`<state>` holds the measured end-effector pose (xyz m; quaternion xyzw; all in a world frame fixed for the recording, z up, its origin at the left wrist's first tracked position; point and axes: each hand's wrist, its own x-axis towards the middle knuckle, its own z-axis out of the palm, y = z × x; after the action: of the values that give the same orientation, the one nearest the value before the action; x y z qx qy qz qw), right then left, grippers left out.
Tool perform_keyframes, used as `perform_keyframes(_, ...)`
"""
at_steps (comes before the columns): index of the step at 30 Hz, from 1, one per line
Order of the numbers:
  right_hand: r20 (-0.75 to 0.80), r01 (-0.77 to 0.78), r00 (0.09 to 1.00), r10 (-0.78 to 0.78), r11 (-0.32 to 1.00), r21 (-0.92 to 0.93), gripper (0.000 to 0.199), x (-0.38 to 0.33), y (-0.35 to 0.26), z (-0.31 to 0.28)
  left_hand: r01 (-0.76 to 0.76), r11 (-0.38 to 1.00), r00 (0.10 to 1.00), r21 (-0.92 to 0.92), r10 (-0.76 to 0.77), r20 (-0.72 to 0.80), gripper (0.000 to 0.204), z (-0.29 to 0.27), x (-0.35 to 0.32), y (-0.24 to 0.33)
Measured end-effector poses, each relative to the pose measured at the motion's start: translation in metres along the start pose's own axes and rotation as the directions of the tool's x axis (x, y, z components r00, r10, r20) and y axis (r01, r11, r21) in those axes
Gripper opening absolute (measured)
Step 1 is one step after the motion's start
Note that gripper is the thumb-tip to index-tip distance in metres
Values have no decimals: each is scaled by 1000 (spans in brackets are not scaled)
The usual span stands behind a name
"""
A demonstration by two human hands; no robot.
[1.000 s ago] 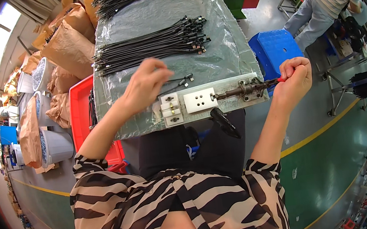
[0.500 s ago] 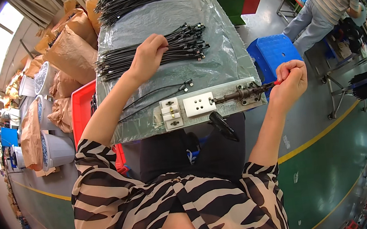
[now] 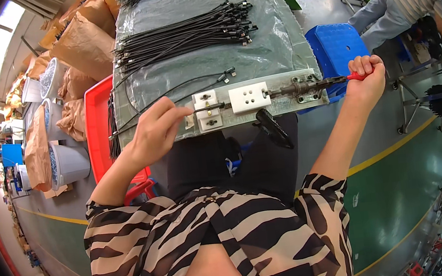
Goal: Processing or crimping black cables using a bench-mounted manufacturing machine.
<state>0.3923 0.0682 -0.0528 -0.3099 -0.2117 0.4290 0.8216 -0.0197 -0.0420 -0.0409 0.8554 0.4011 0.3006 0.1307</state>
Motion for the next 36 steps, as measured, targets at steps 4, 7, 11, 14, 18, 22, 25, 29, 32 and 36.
perform_keyframes(4,-23,4,1000,-4,1000,-8,12,-14,6,3,-26,997,994,66,18,111,47,-3,-12,-4)
perform_keyframes(7,-9,28,1000,-29,999,-34,12,-22,4,7,-50,984,981,170,16,193,55,-9,-13,-1)
perform_keyframes(11,71,194,981,-183,958,-213,12,-43,-1,25,-76,977,957,197,16,289,66,-9,-5,8)
perform_keyframes(14,141,273,960,-240,910,-313,12,-67,9,47,-58,972,942,229,-23,335,69,-18,-5,14)
perform_keyframes(18,224,377,926,-304,758,-532,14,-85,17,55,-59,970,936,236,-28,352,70,-21,-2,16)
perform_keyframes(22,653,737,670,-353,216,-640,11,-101,38,54,-46,974,935,224,-37,354,68,-26,0,16)
perform_keyframes(25,852,869,488,-191,12,-495,8,-111,47,46,-43,976,936,212,-35,351,66,-22,-3,11)
perform_keyframes(29,791,805,590,-158,187,-563,12,-103,47,38,-8,993,970,120,-22,242,57,-17,-6,10)
perform_keyframes(32,513,643,763,-393,542,-541,14,-74,20,47,-27,993,984,113,6,177,52,-29,1,13)
perform_keyframes(36,82,181,982,-168,967,-182,13,-33,-8,45,38,994,998,102,-44,53,38,-52,15,10)
